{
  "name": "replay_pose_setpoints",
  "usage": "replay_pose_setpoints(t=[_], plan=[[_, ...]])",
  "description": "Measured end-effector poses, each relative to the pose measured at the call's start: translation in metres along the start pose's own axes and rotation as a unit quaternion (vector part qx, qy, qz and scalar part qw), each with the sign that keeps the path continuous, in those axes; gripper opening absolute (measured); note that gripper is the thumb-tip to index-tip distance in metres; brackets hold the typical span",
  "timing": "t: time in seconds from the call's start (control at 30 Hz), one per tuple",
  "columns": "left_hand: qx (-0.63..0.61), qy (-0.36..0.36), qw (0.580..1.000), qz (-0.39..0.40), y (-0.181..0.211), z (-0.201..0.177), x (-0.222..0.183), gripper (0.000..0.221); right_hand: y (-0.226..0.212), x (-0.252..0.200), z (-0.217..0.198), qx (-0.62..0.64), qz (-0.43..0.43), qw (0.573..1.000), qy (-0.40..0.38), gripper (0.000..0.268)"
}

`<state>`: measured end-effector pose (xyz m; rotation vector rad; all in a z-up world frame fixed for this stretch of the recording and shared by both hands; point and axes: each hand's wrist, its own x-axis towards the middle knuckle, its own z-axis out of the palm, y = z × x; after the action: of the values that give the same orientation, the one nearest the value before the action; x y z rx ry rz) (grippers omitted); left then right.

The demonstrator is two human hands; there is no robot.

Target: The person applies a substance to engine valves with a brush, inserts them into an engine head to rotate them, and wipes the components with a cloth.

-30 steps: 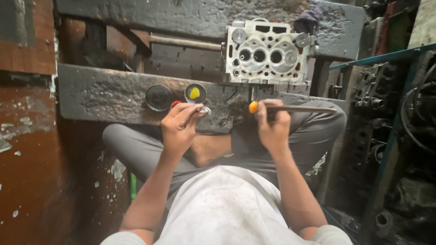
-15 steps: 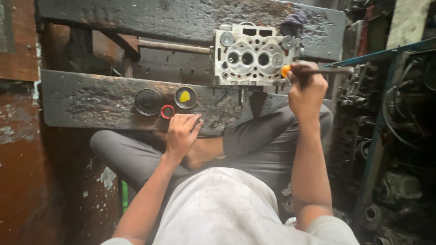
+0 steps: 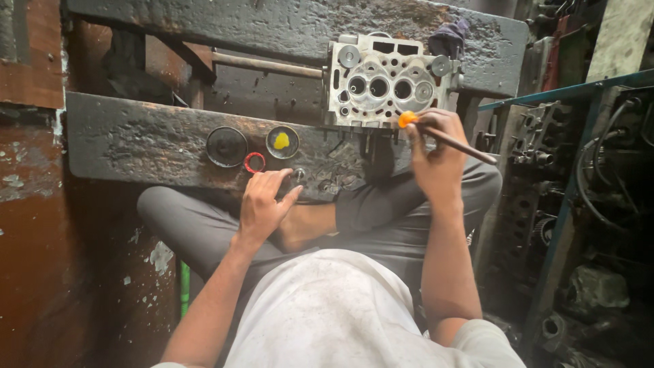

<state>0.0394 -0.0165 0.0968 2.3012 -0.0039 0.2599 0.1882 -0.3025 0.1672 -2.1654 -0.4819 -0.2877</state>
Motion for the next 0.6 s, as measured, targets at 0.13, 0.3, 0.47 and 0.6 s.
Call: replay_pose_setpoints(t=[0.13, 0.3, 0.47, 0.6], plan=[[-0.004, -0.004, 1.0, -0.008, 0.001, 0.0, 0.004, 0.037, 0.018, 0.016, -0.013, 0.027, 0.061, 0.998, 0.009, 0.017], [-0.014, 0.003, 1.0, 0.006, 0.004, 0.002, 0.011, 0.037, 0.043, 0.046, -0.019, -0.096, 0.015, 0.995, -0.017, 0.016], [-0.028, 0.025, 0.999, -0.018, 0.006, -0.004, 0.006, 0.037, 0.053, 0.053, -0.007, -0.088, 0.039, 0.994, -0.053, 0.016], [-0.034, 0.03, 0.999, -0.019, 0.004, -0.01, 0.009, 0.04, 0.059, 0.056, -0.012, -0.072, 0.042, 0.993, -0.084, 0.017]])
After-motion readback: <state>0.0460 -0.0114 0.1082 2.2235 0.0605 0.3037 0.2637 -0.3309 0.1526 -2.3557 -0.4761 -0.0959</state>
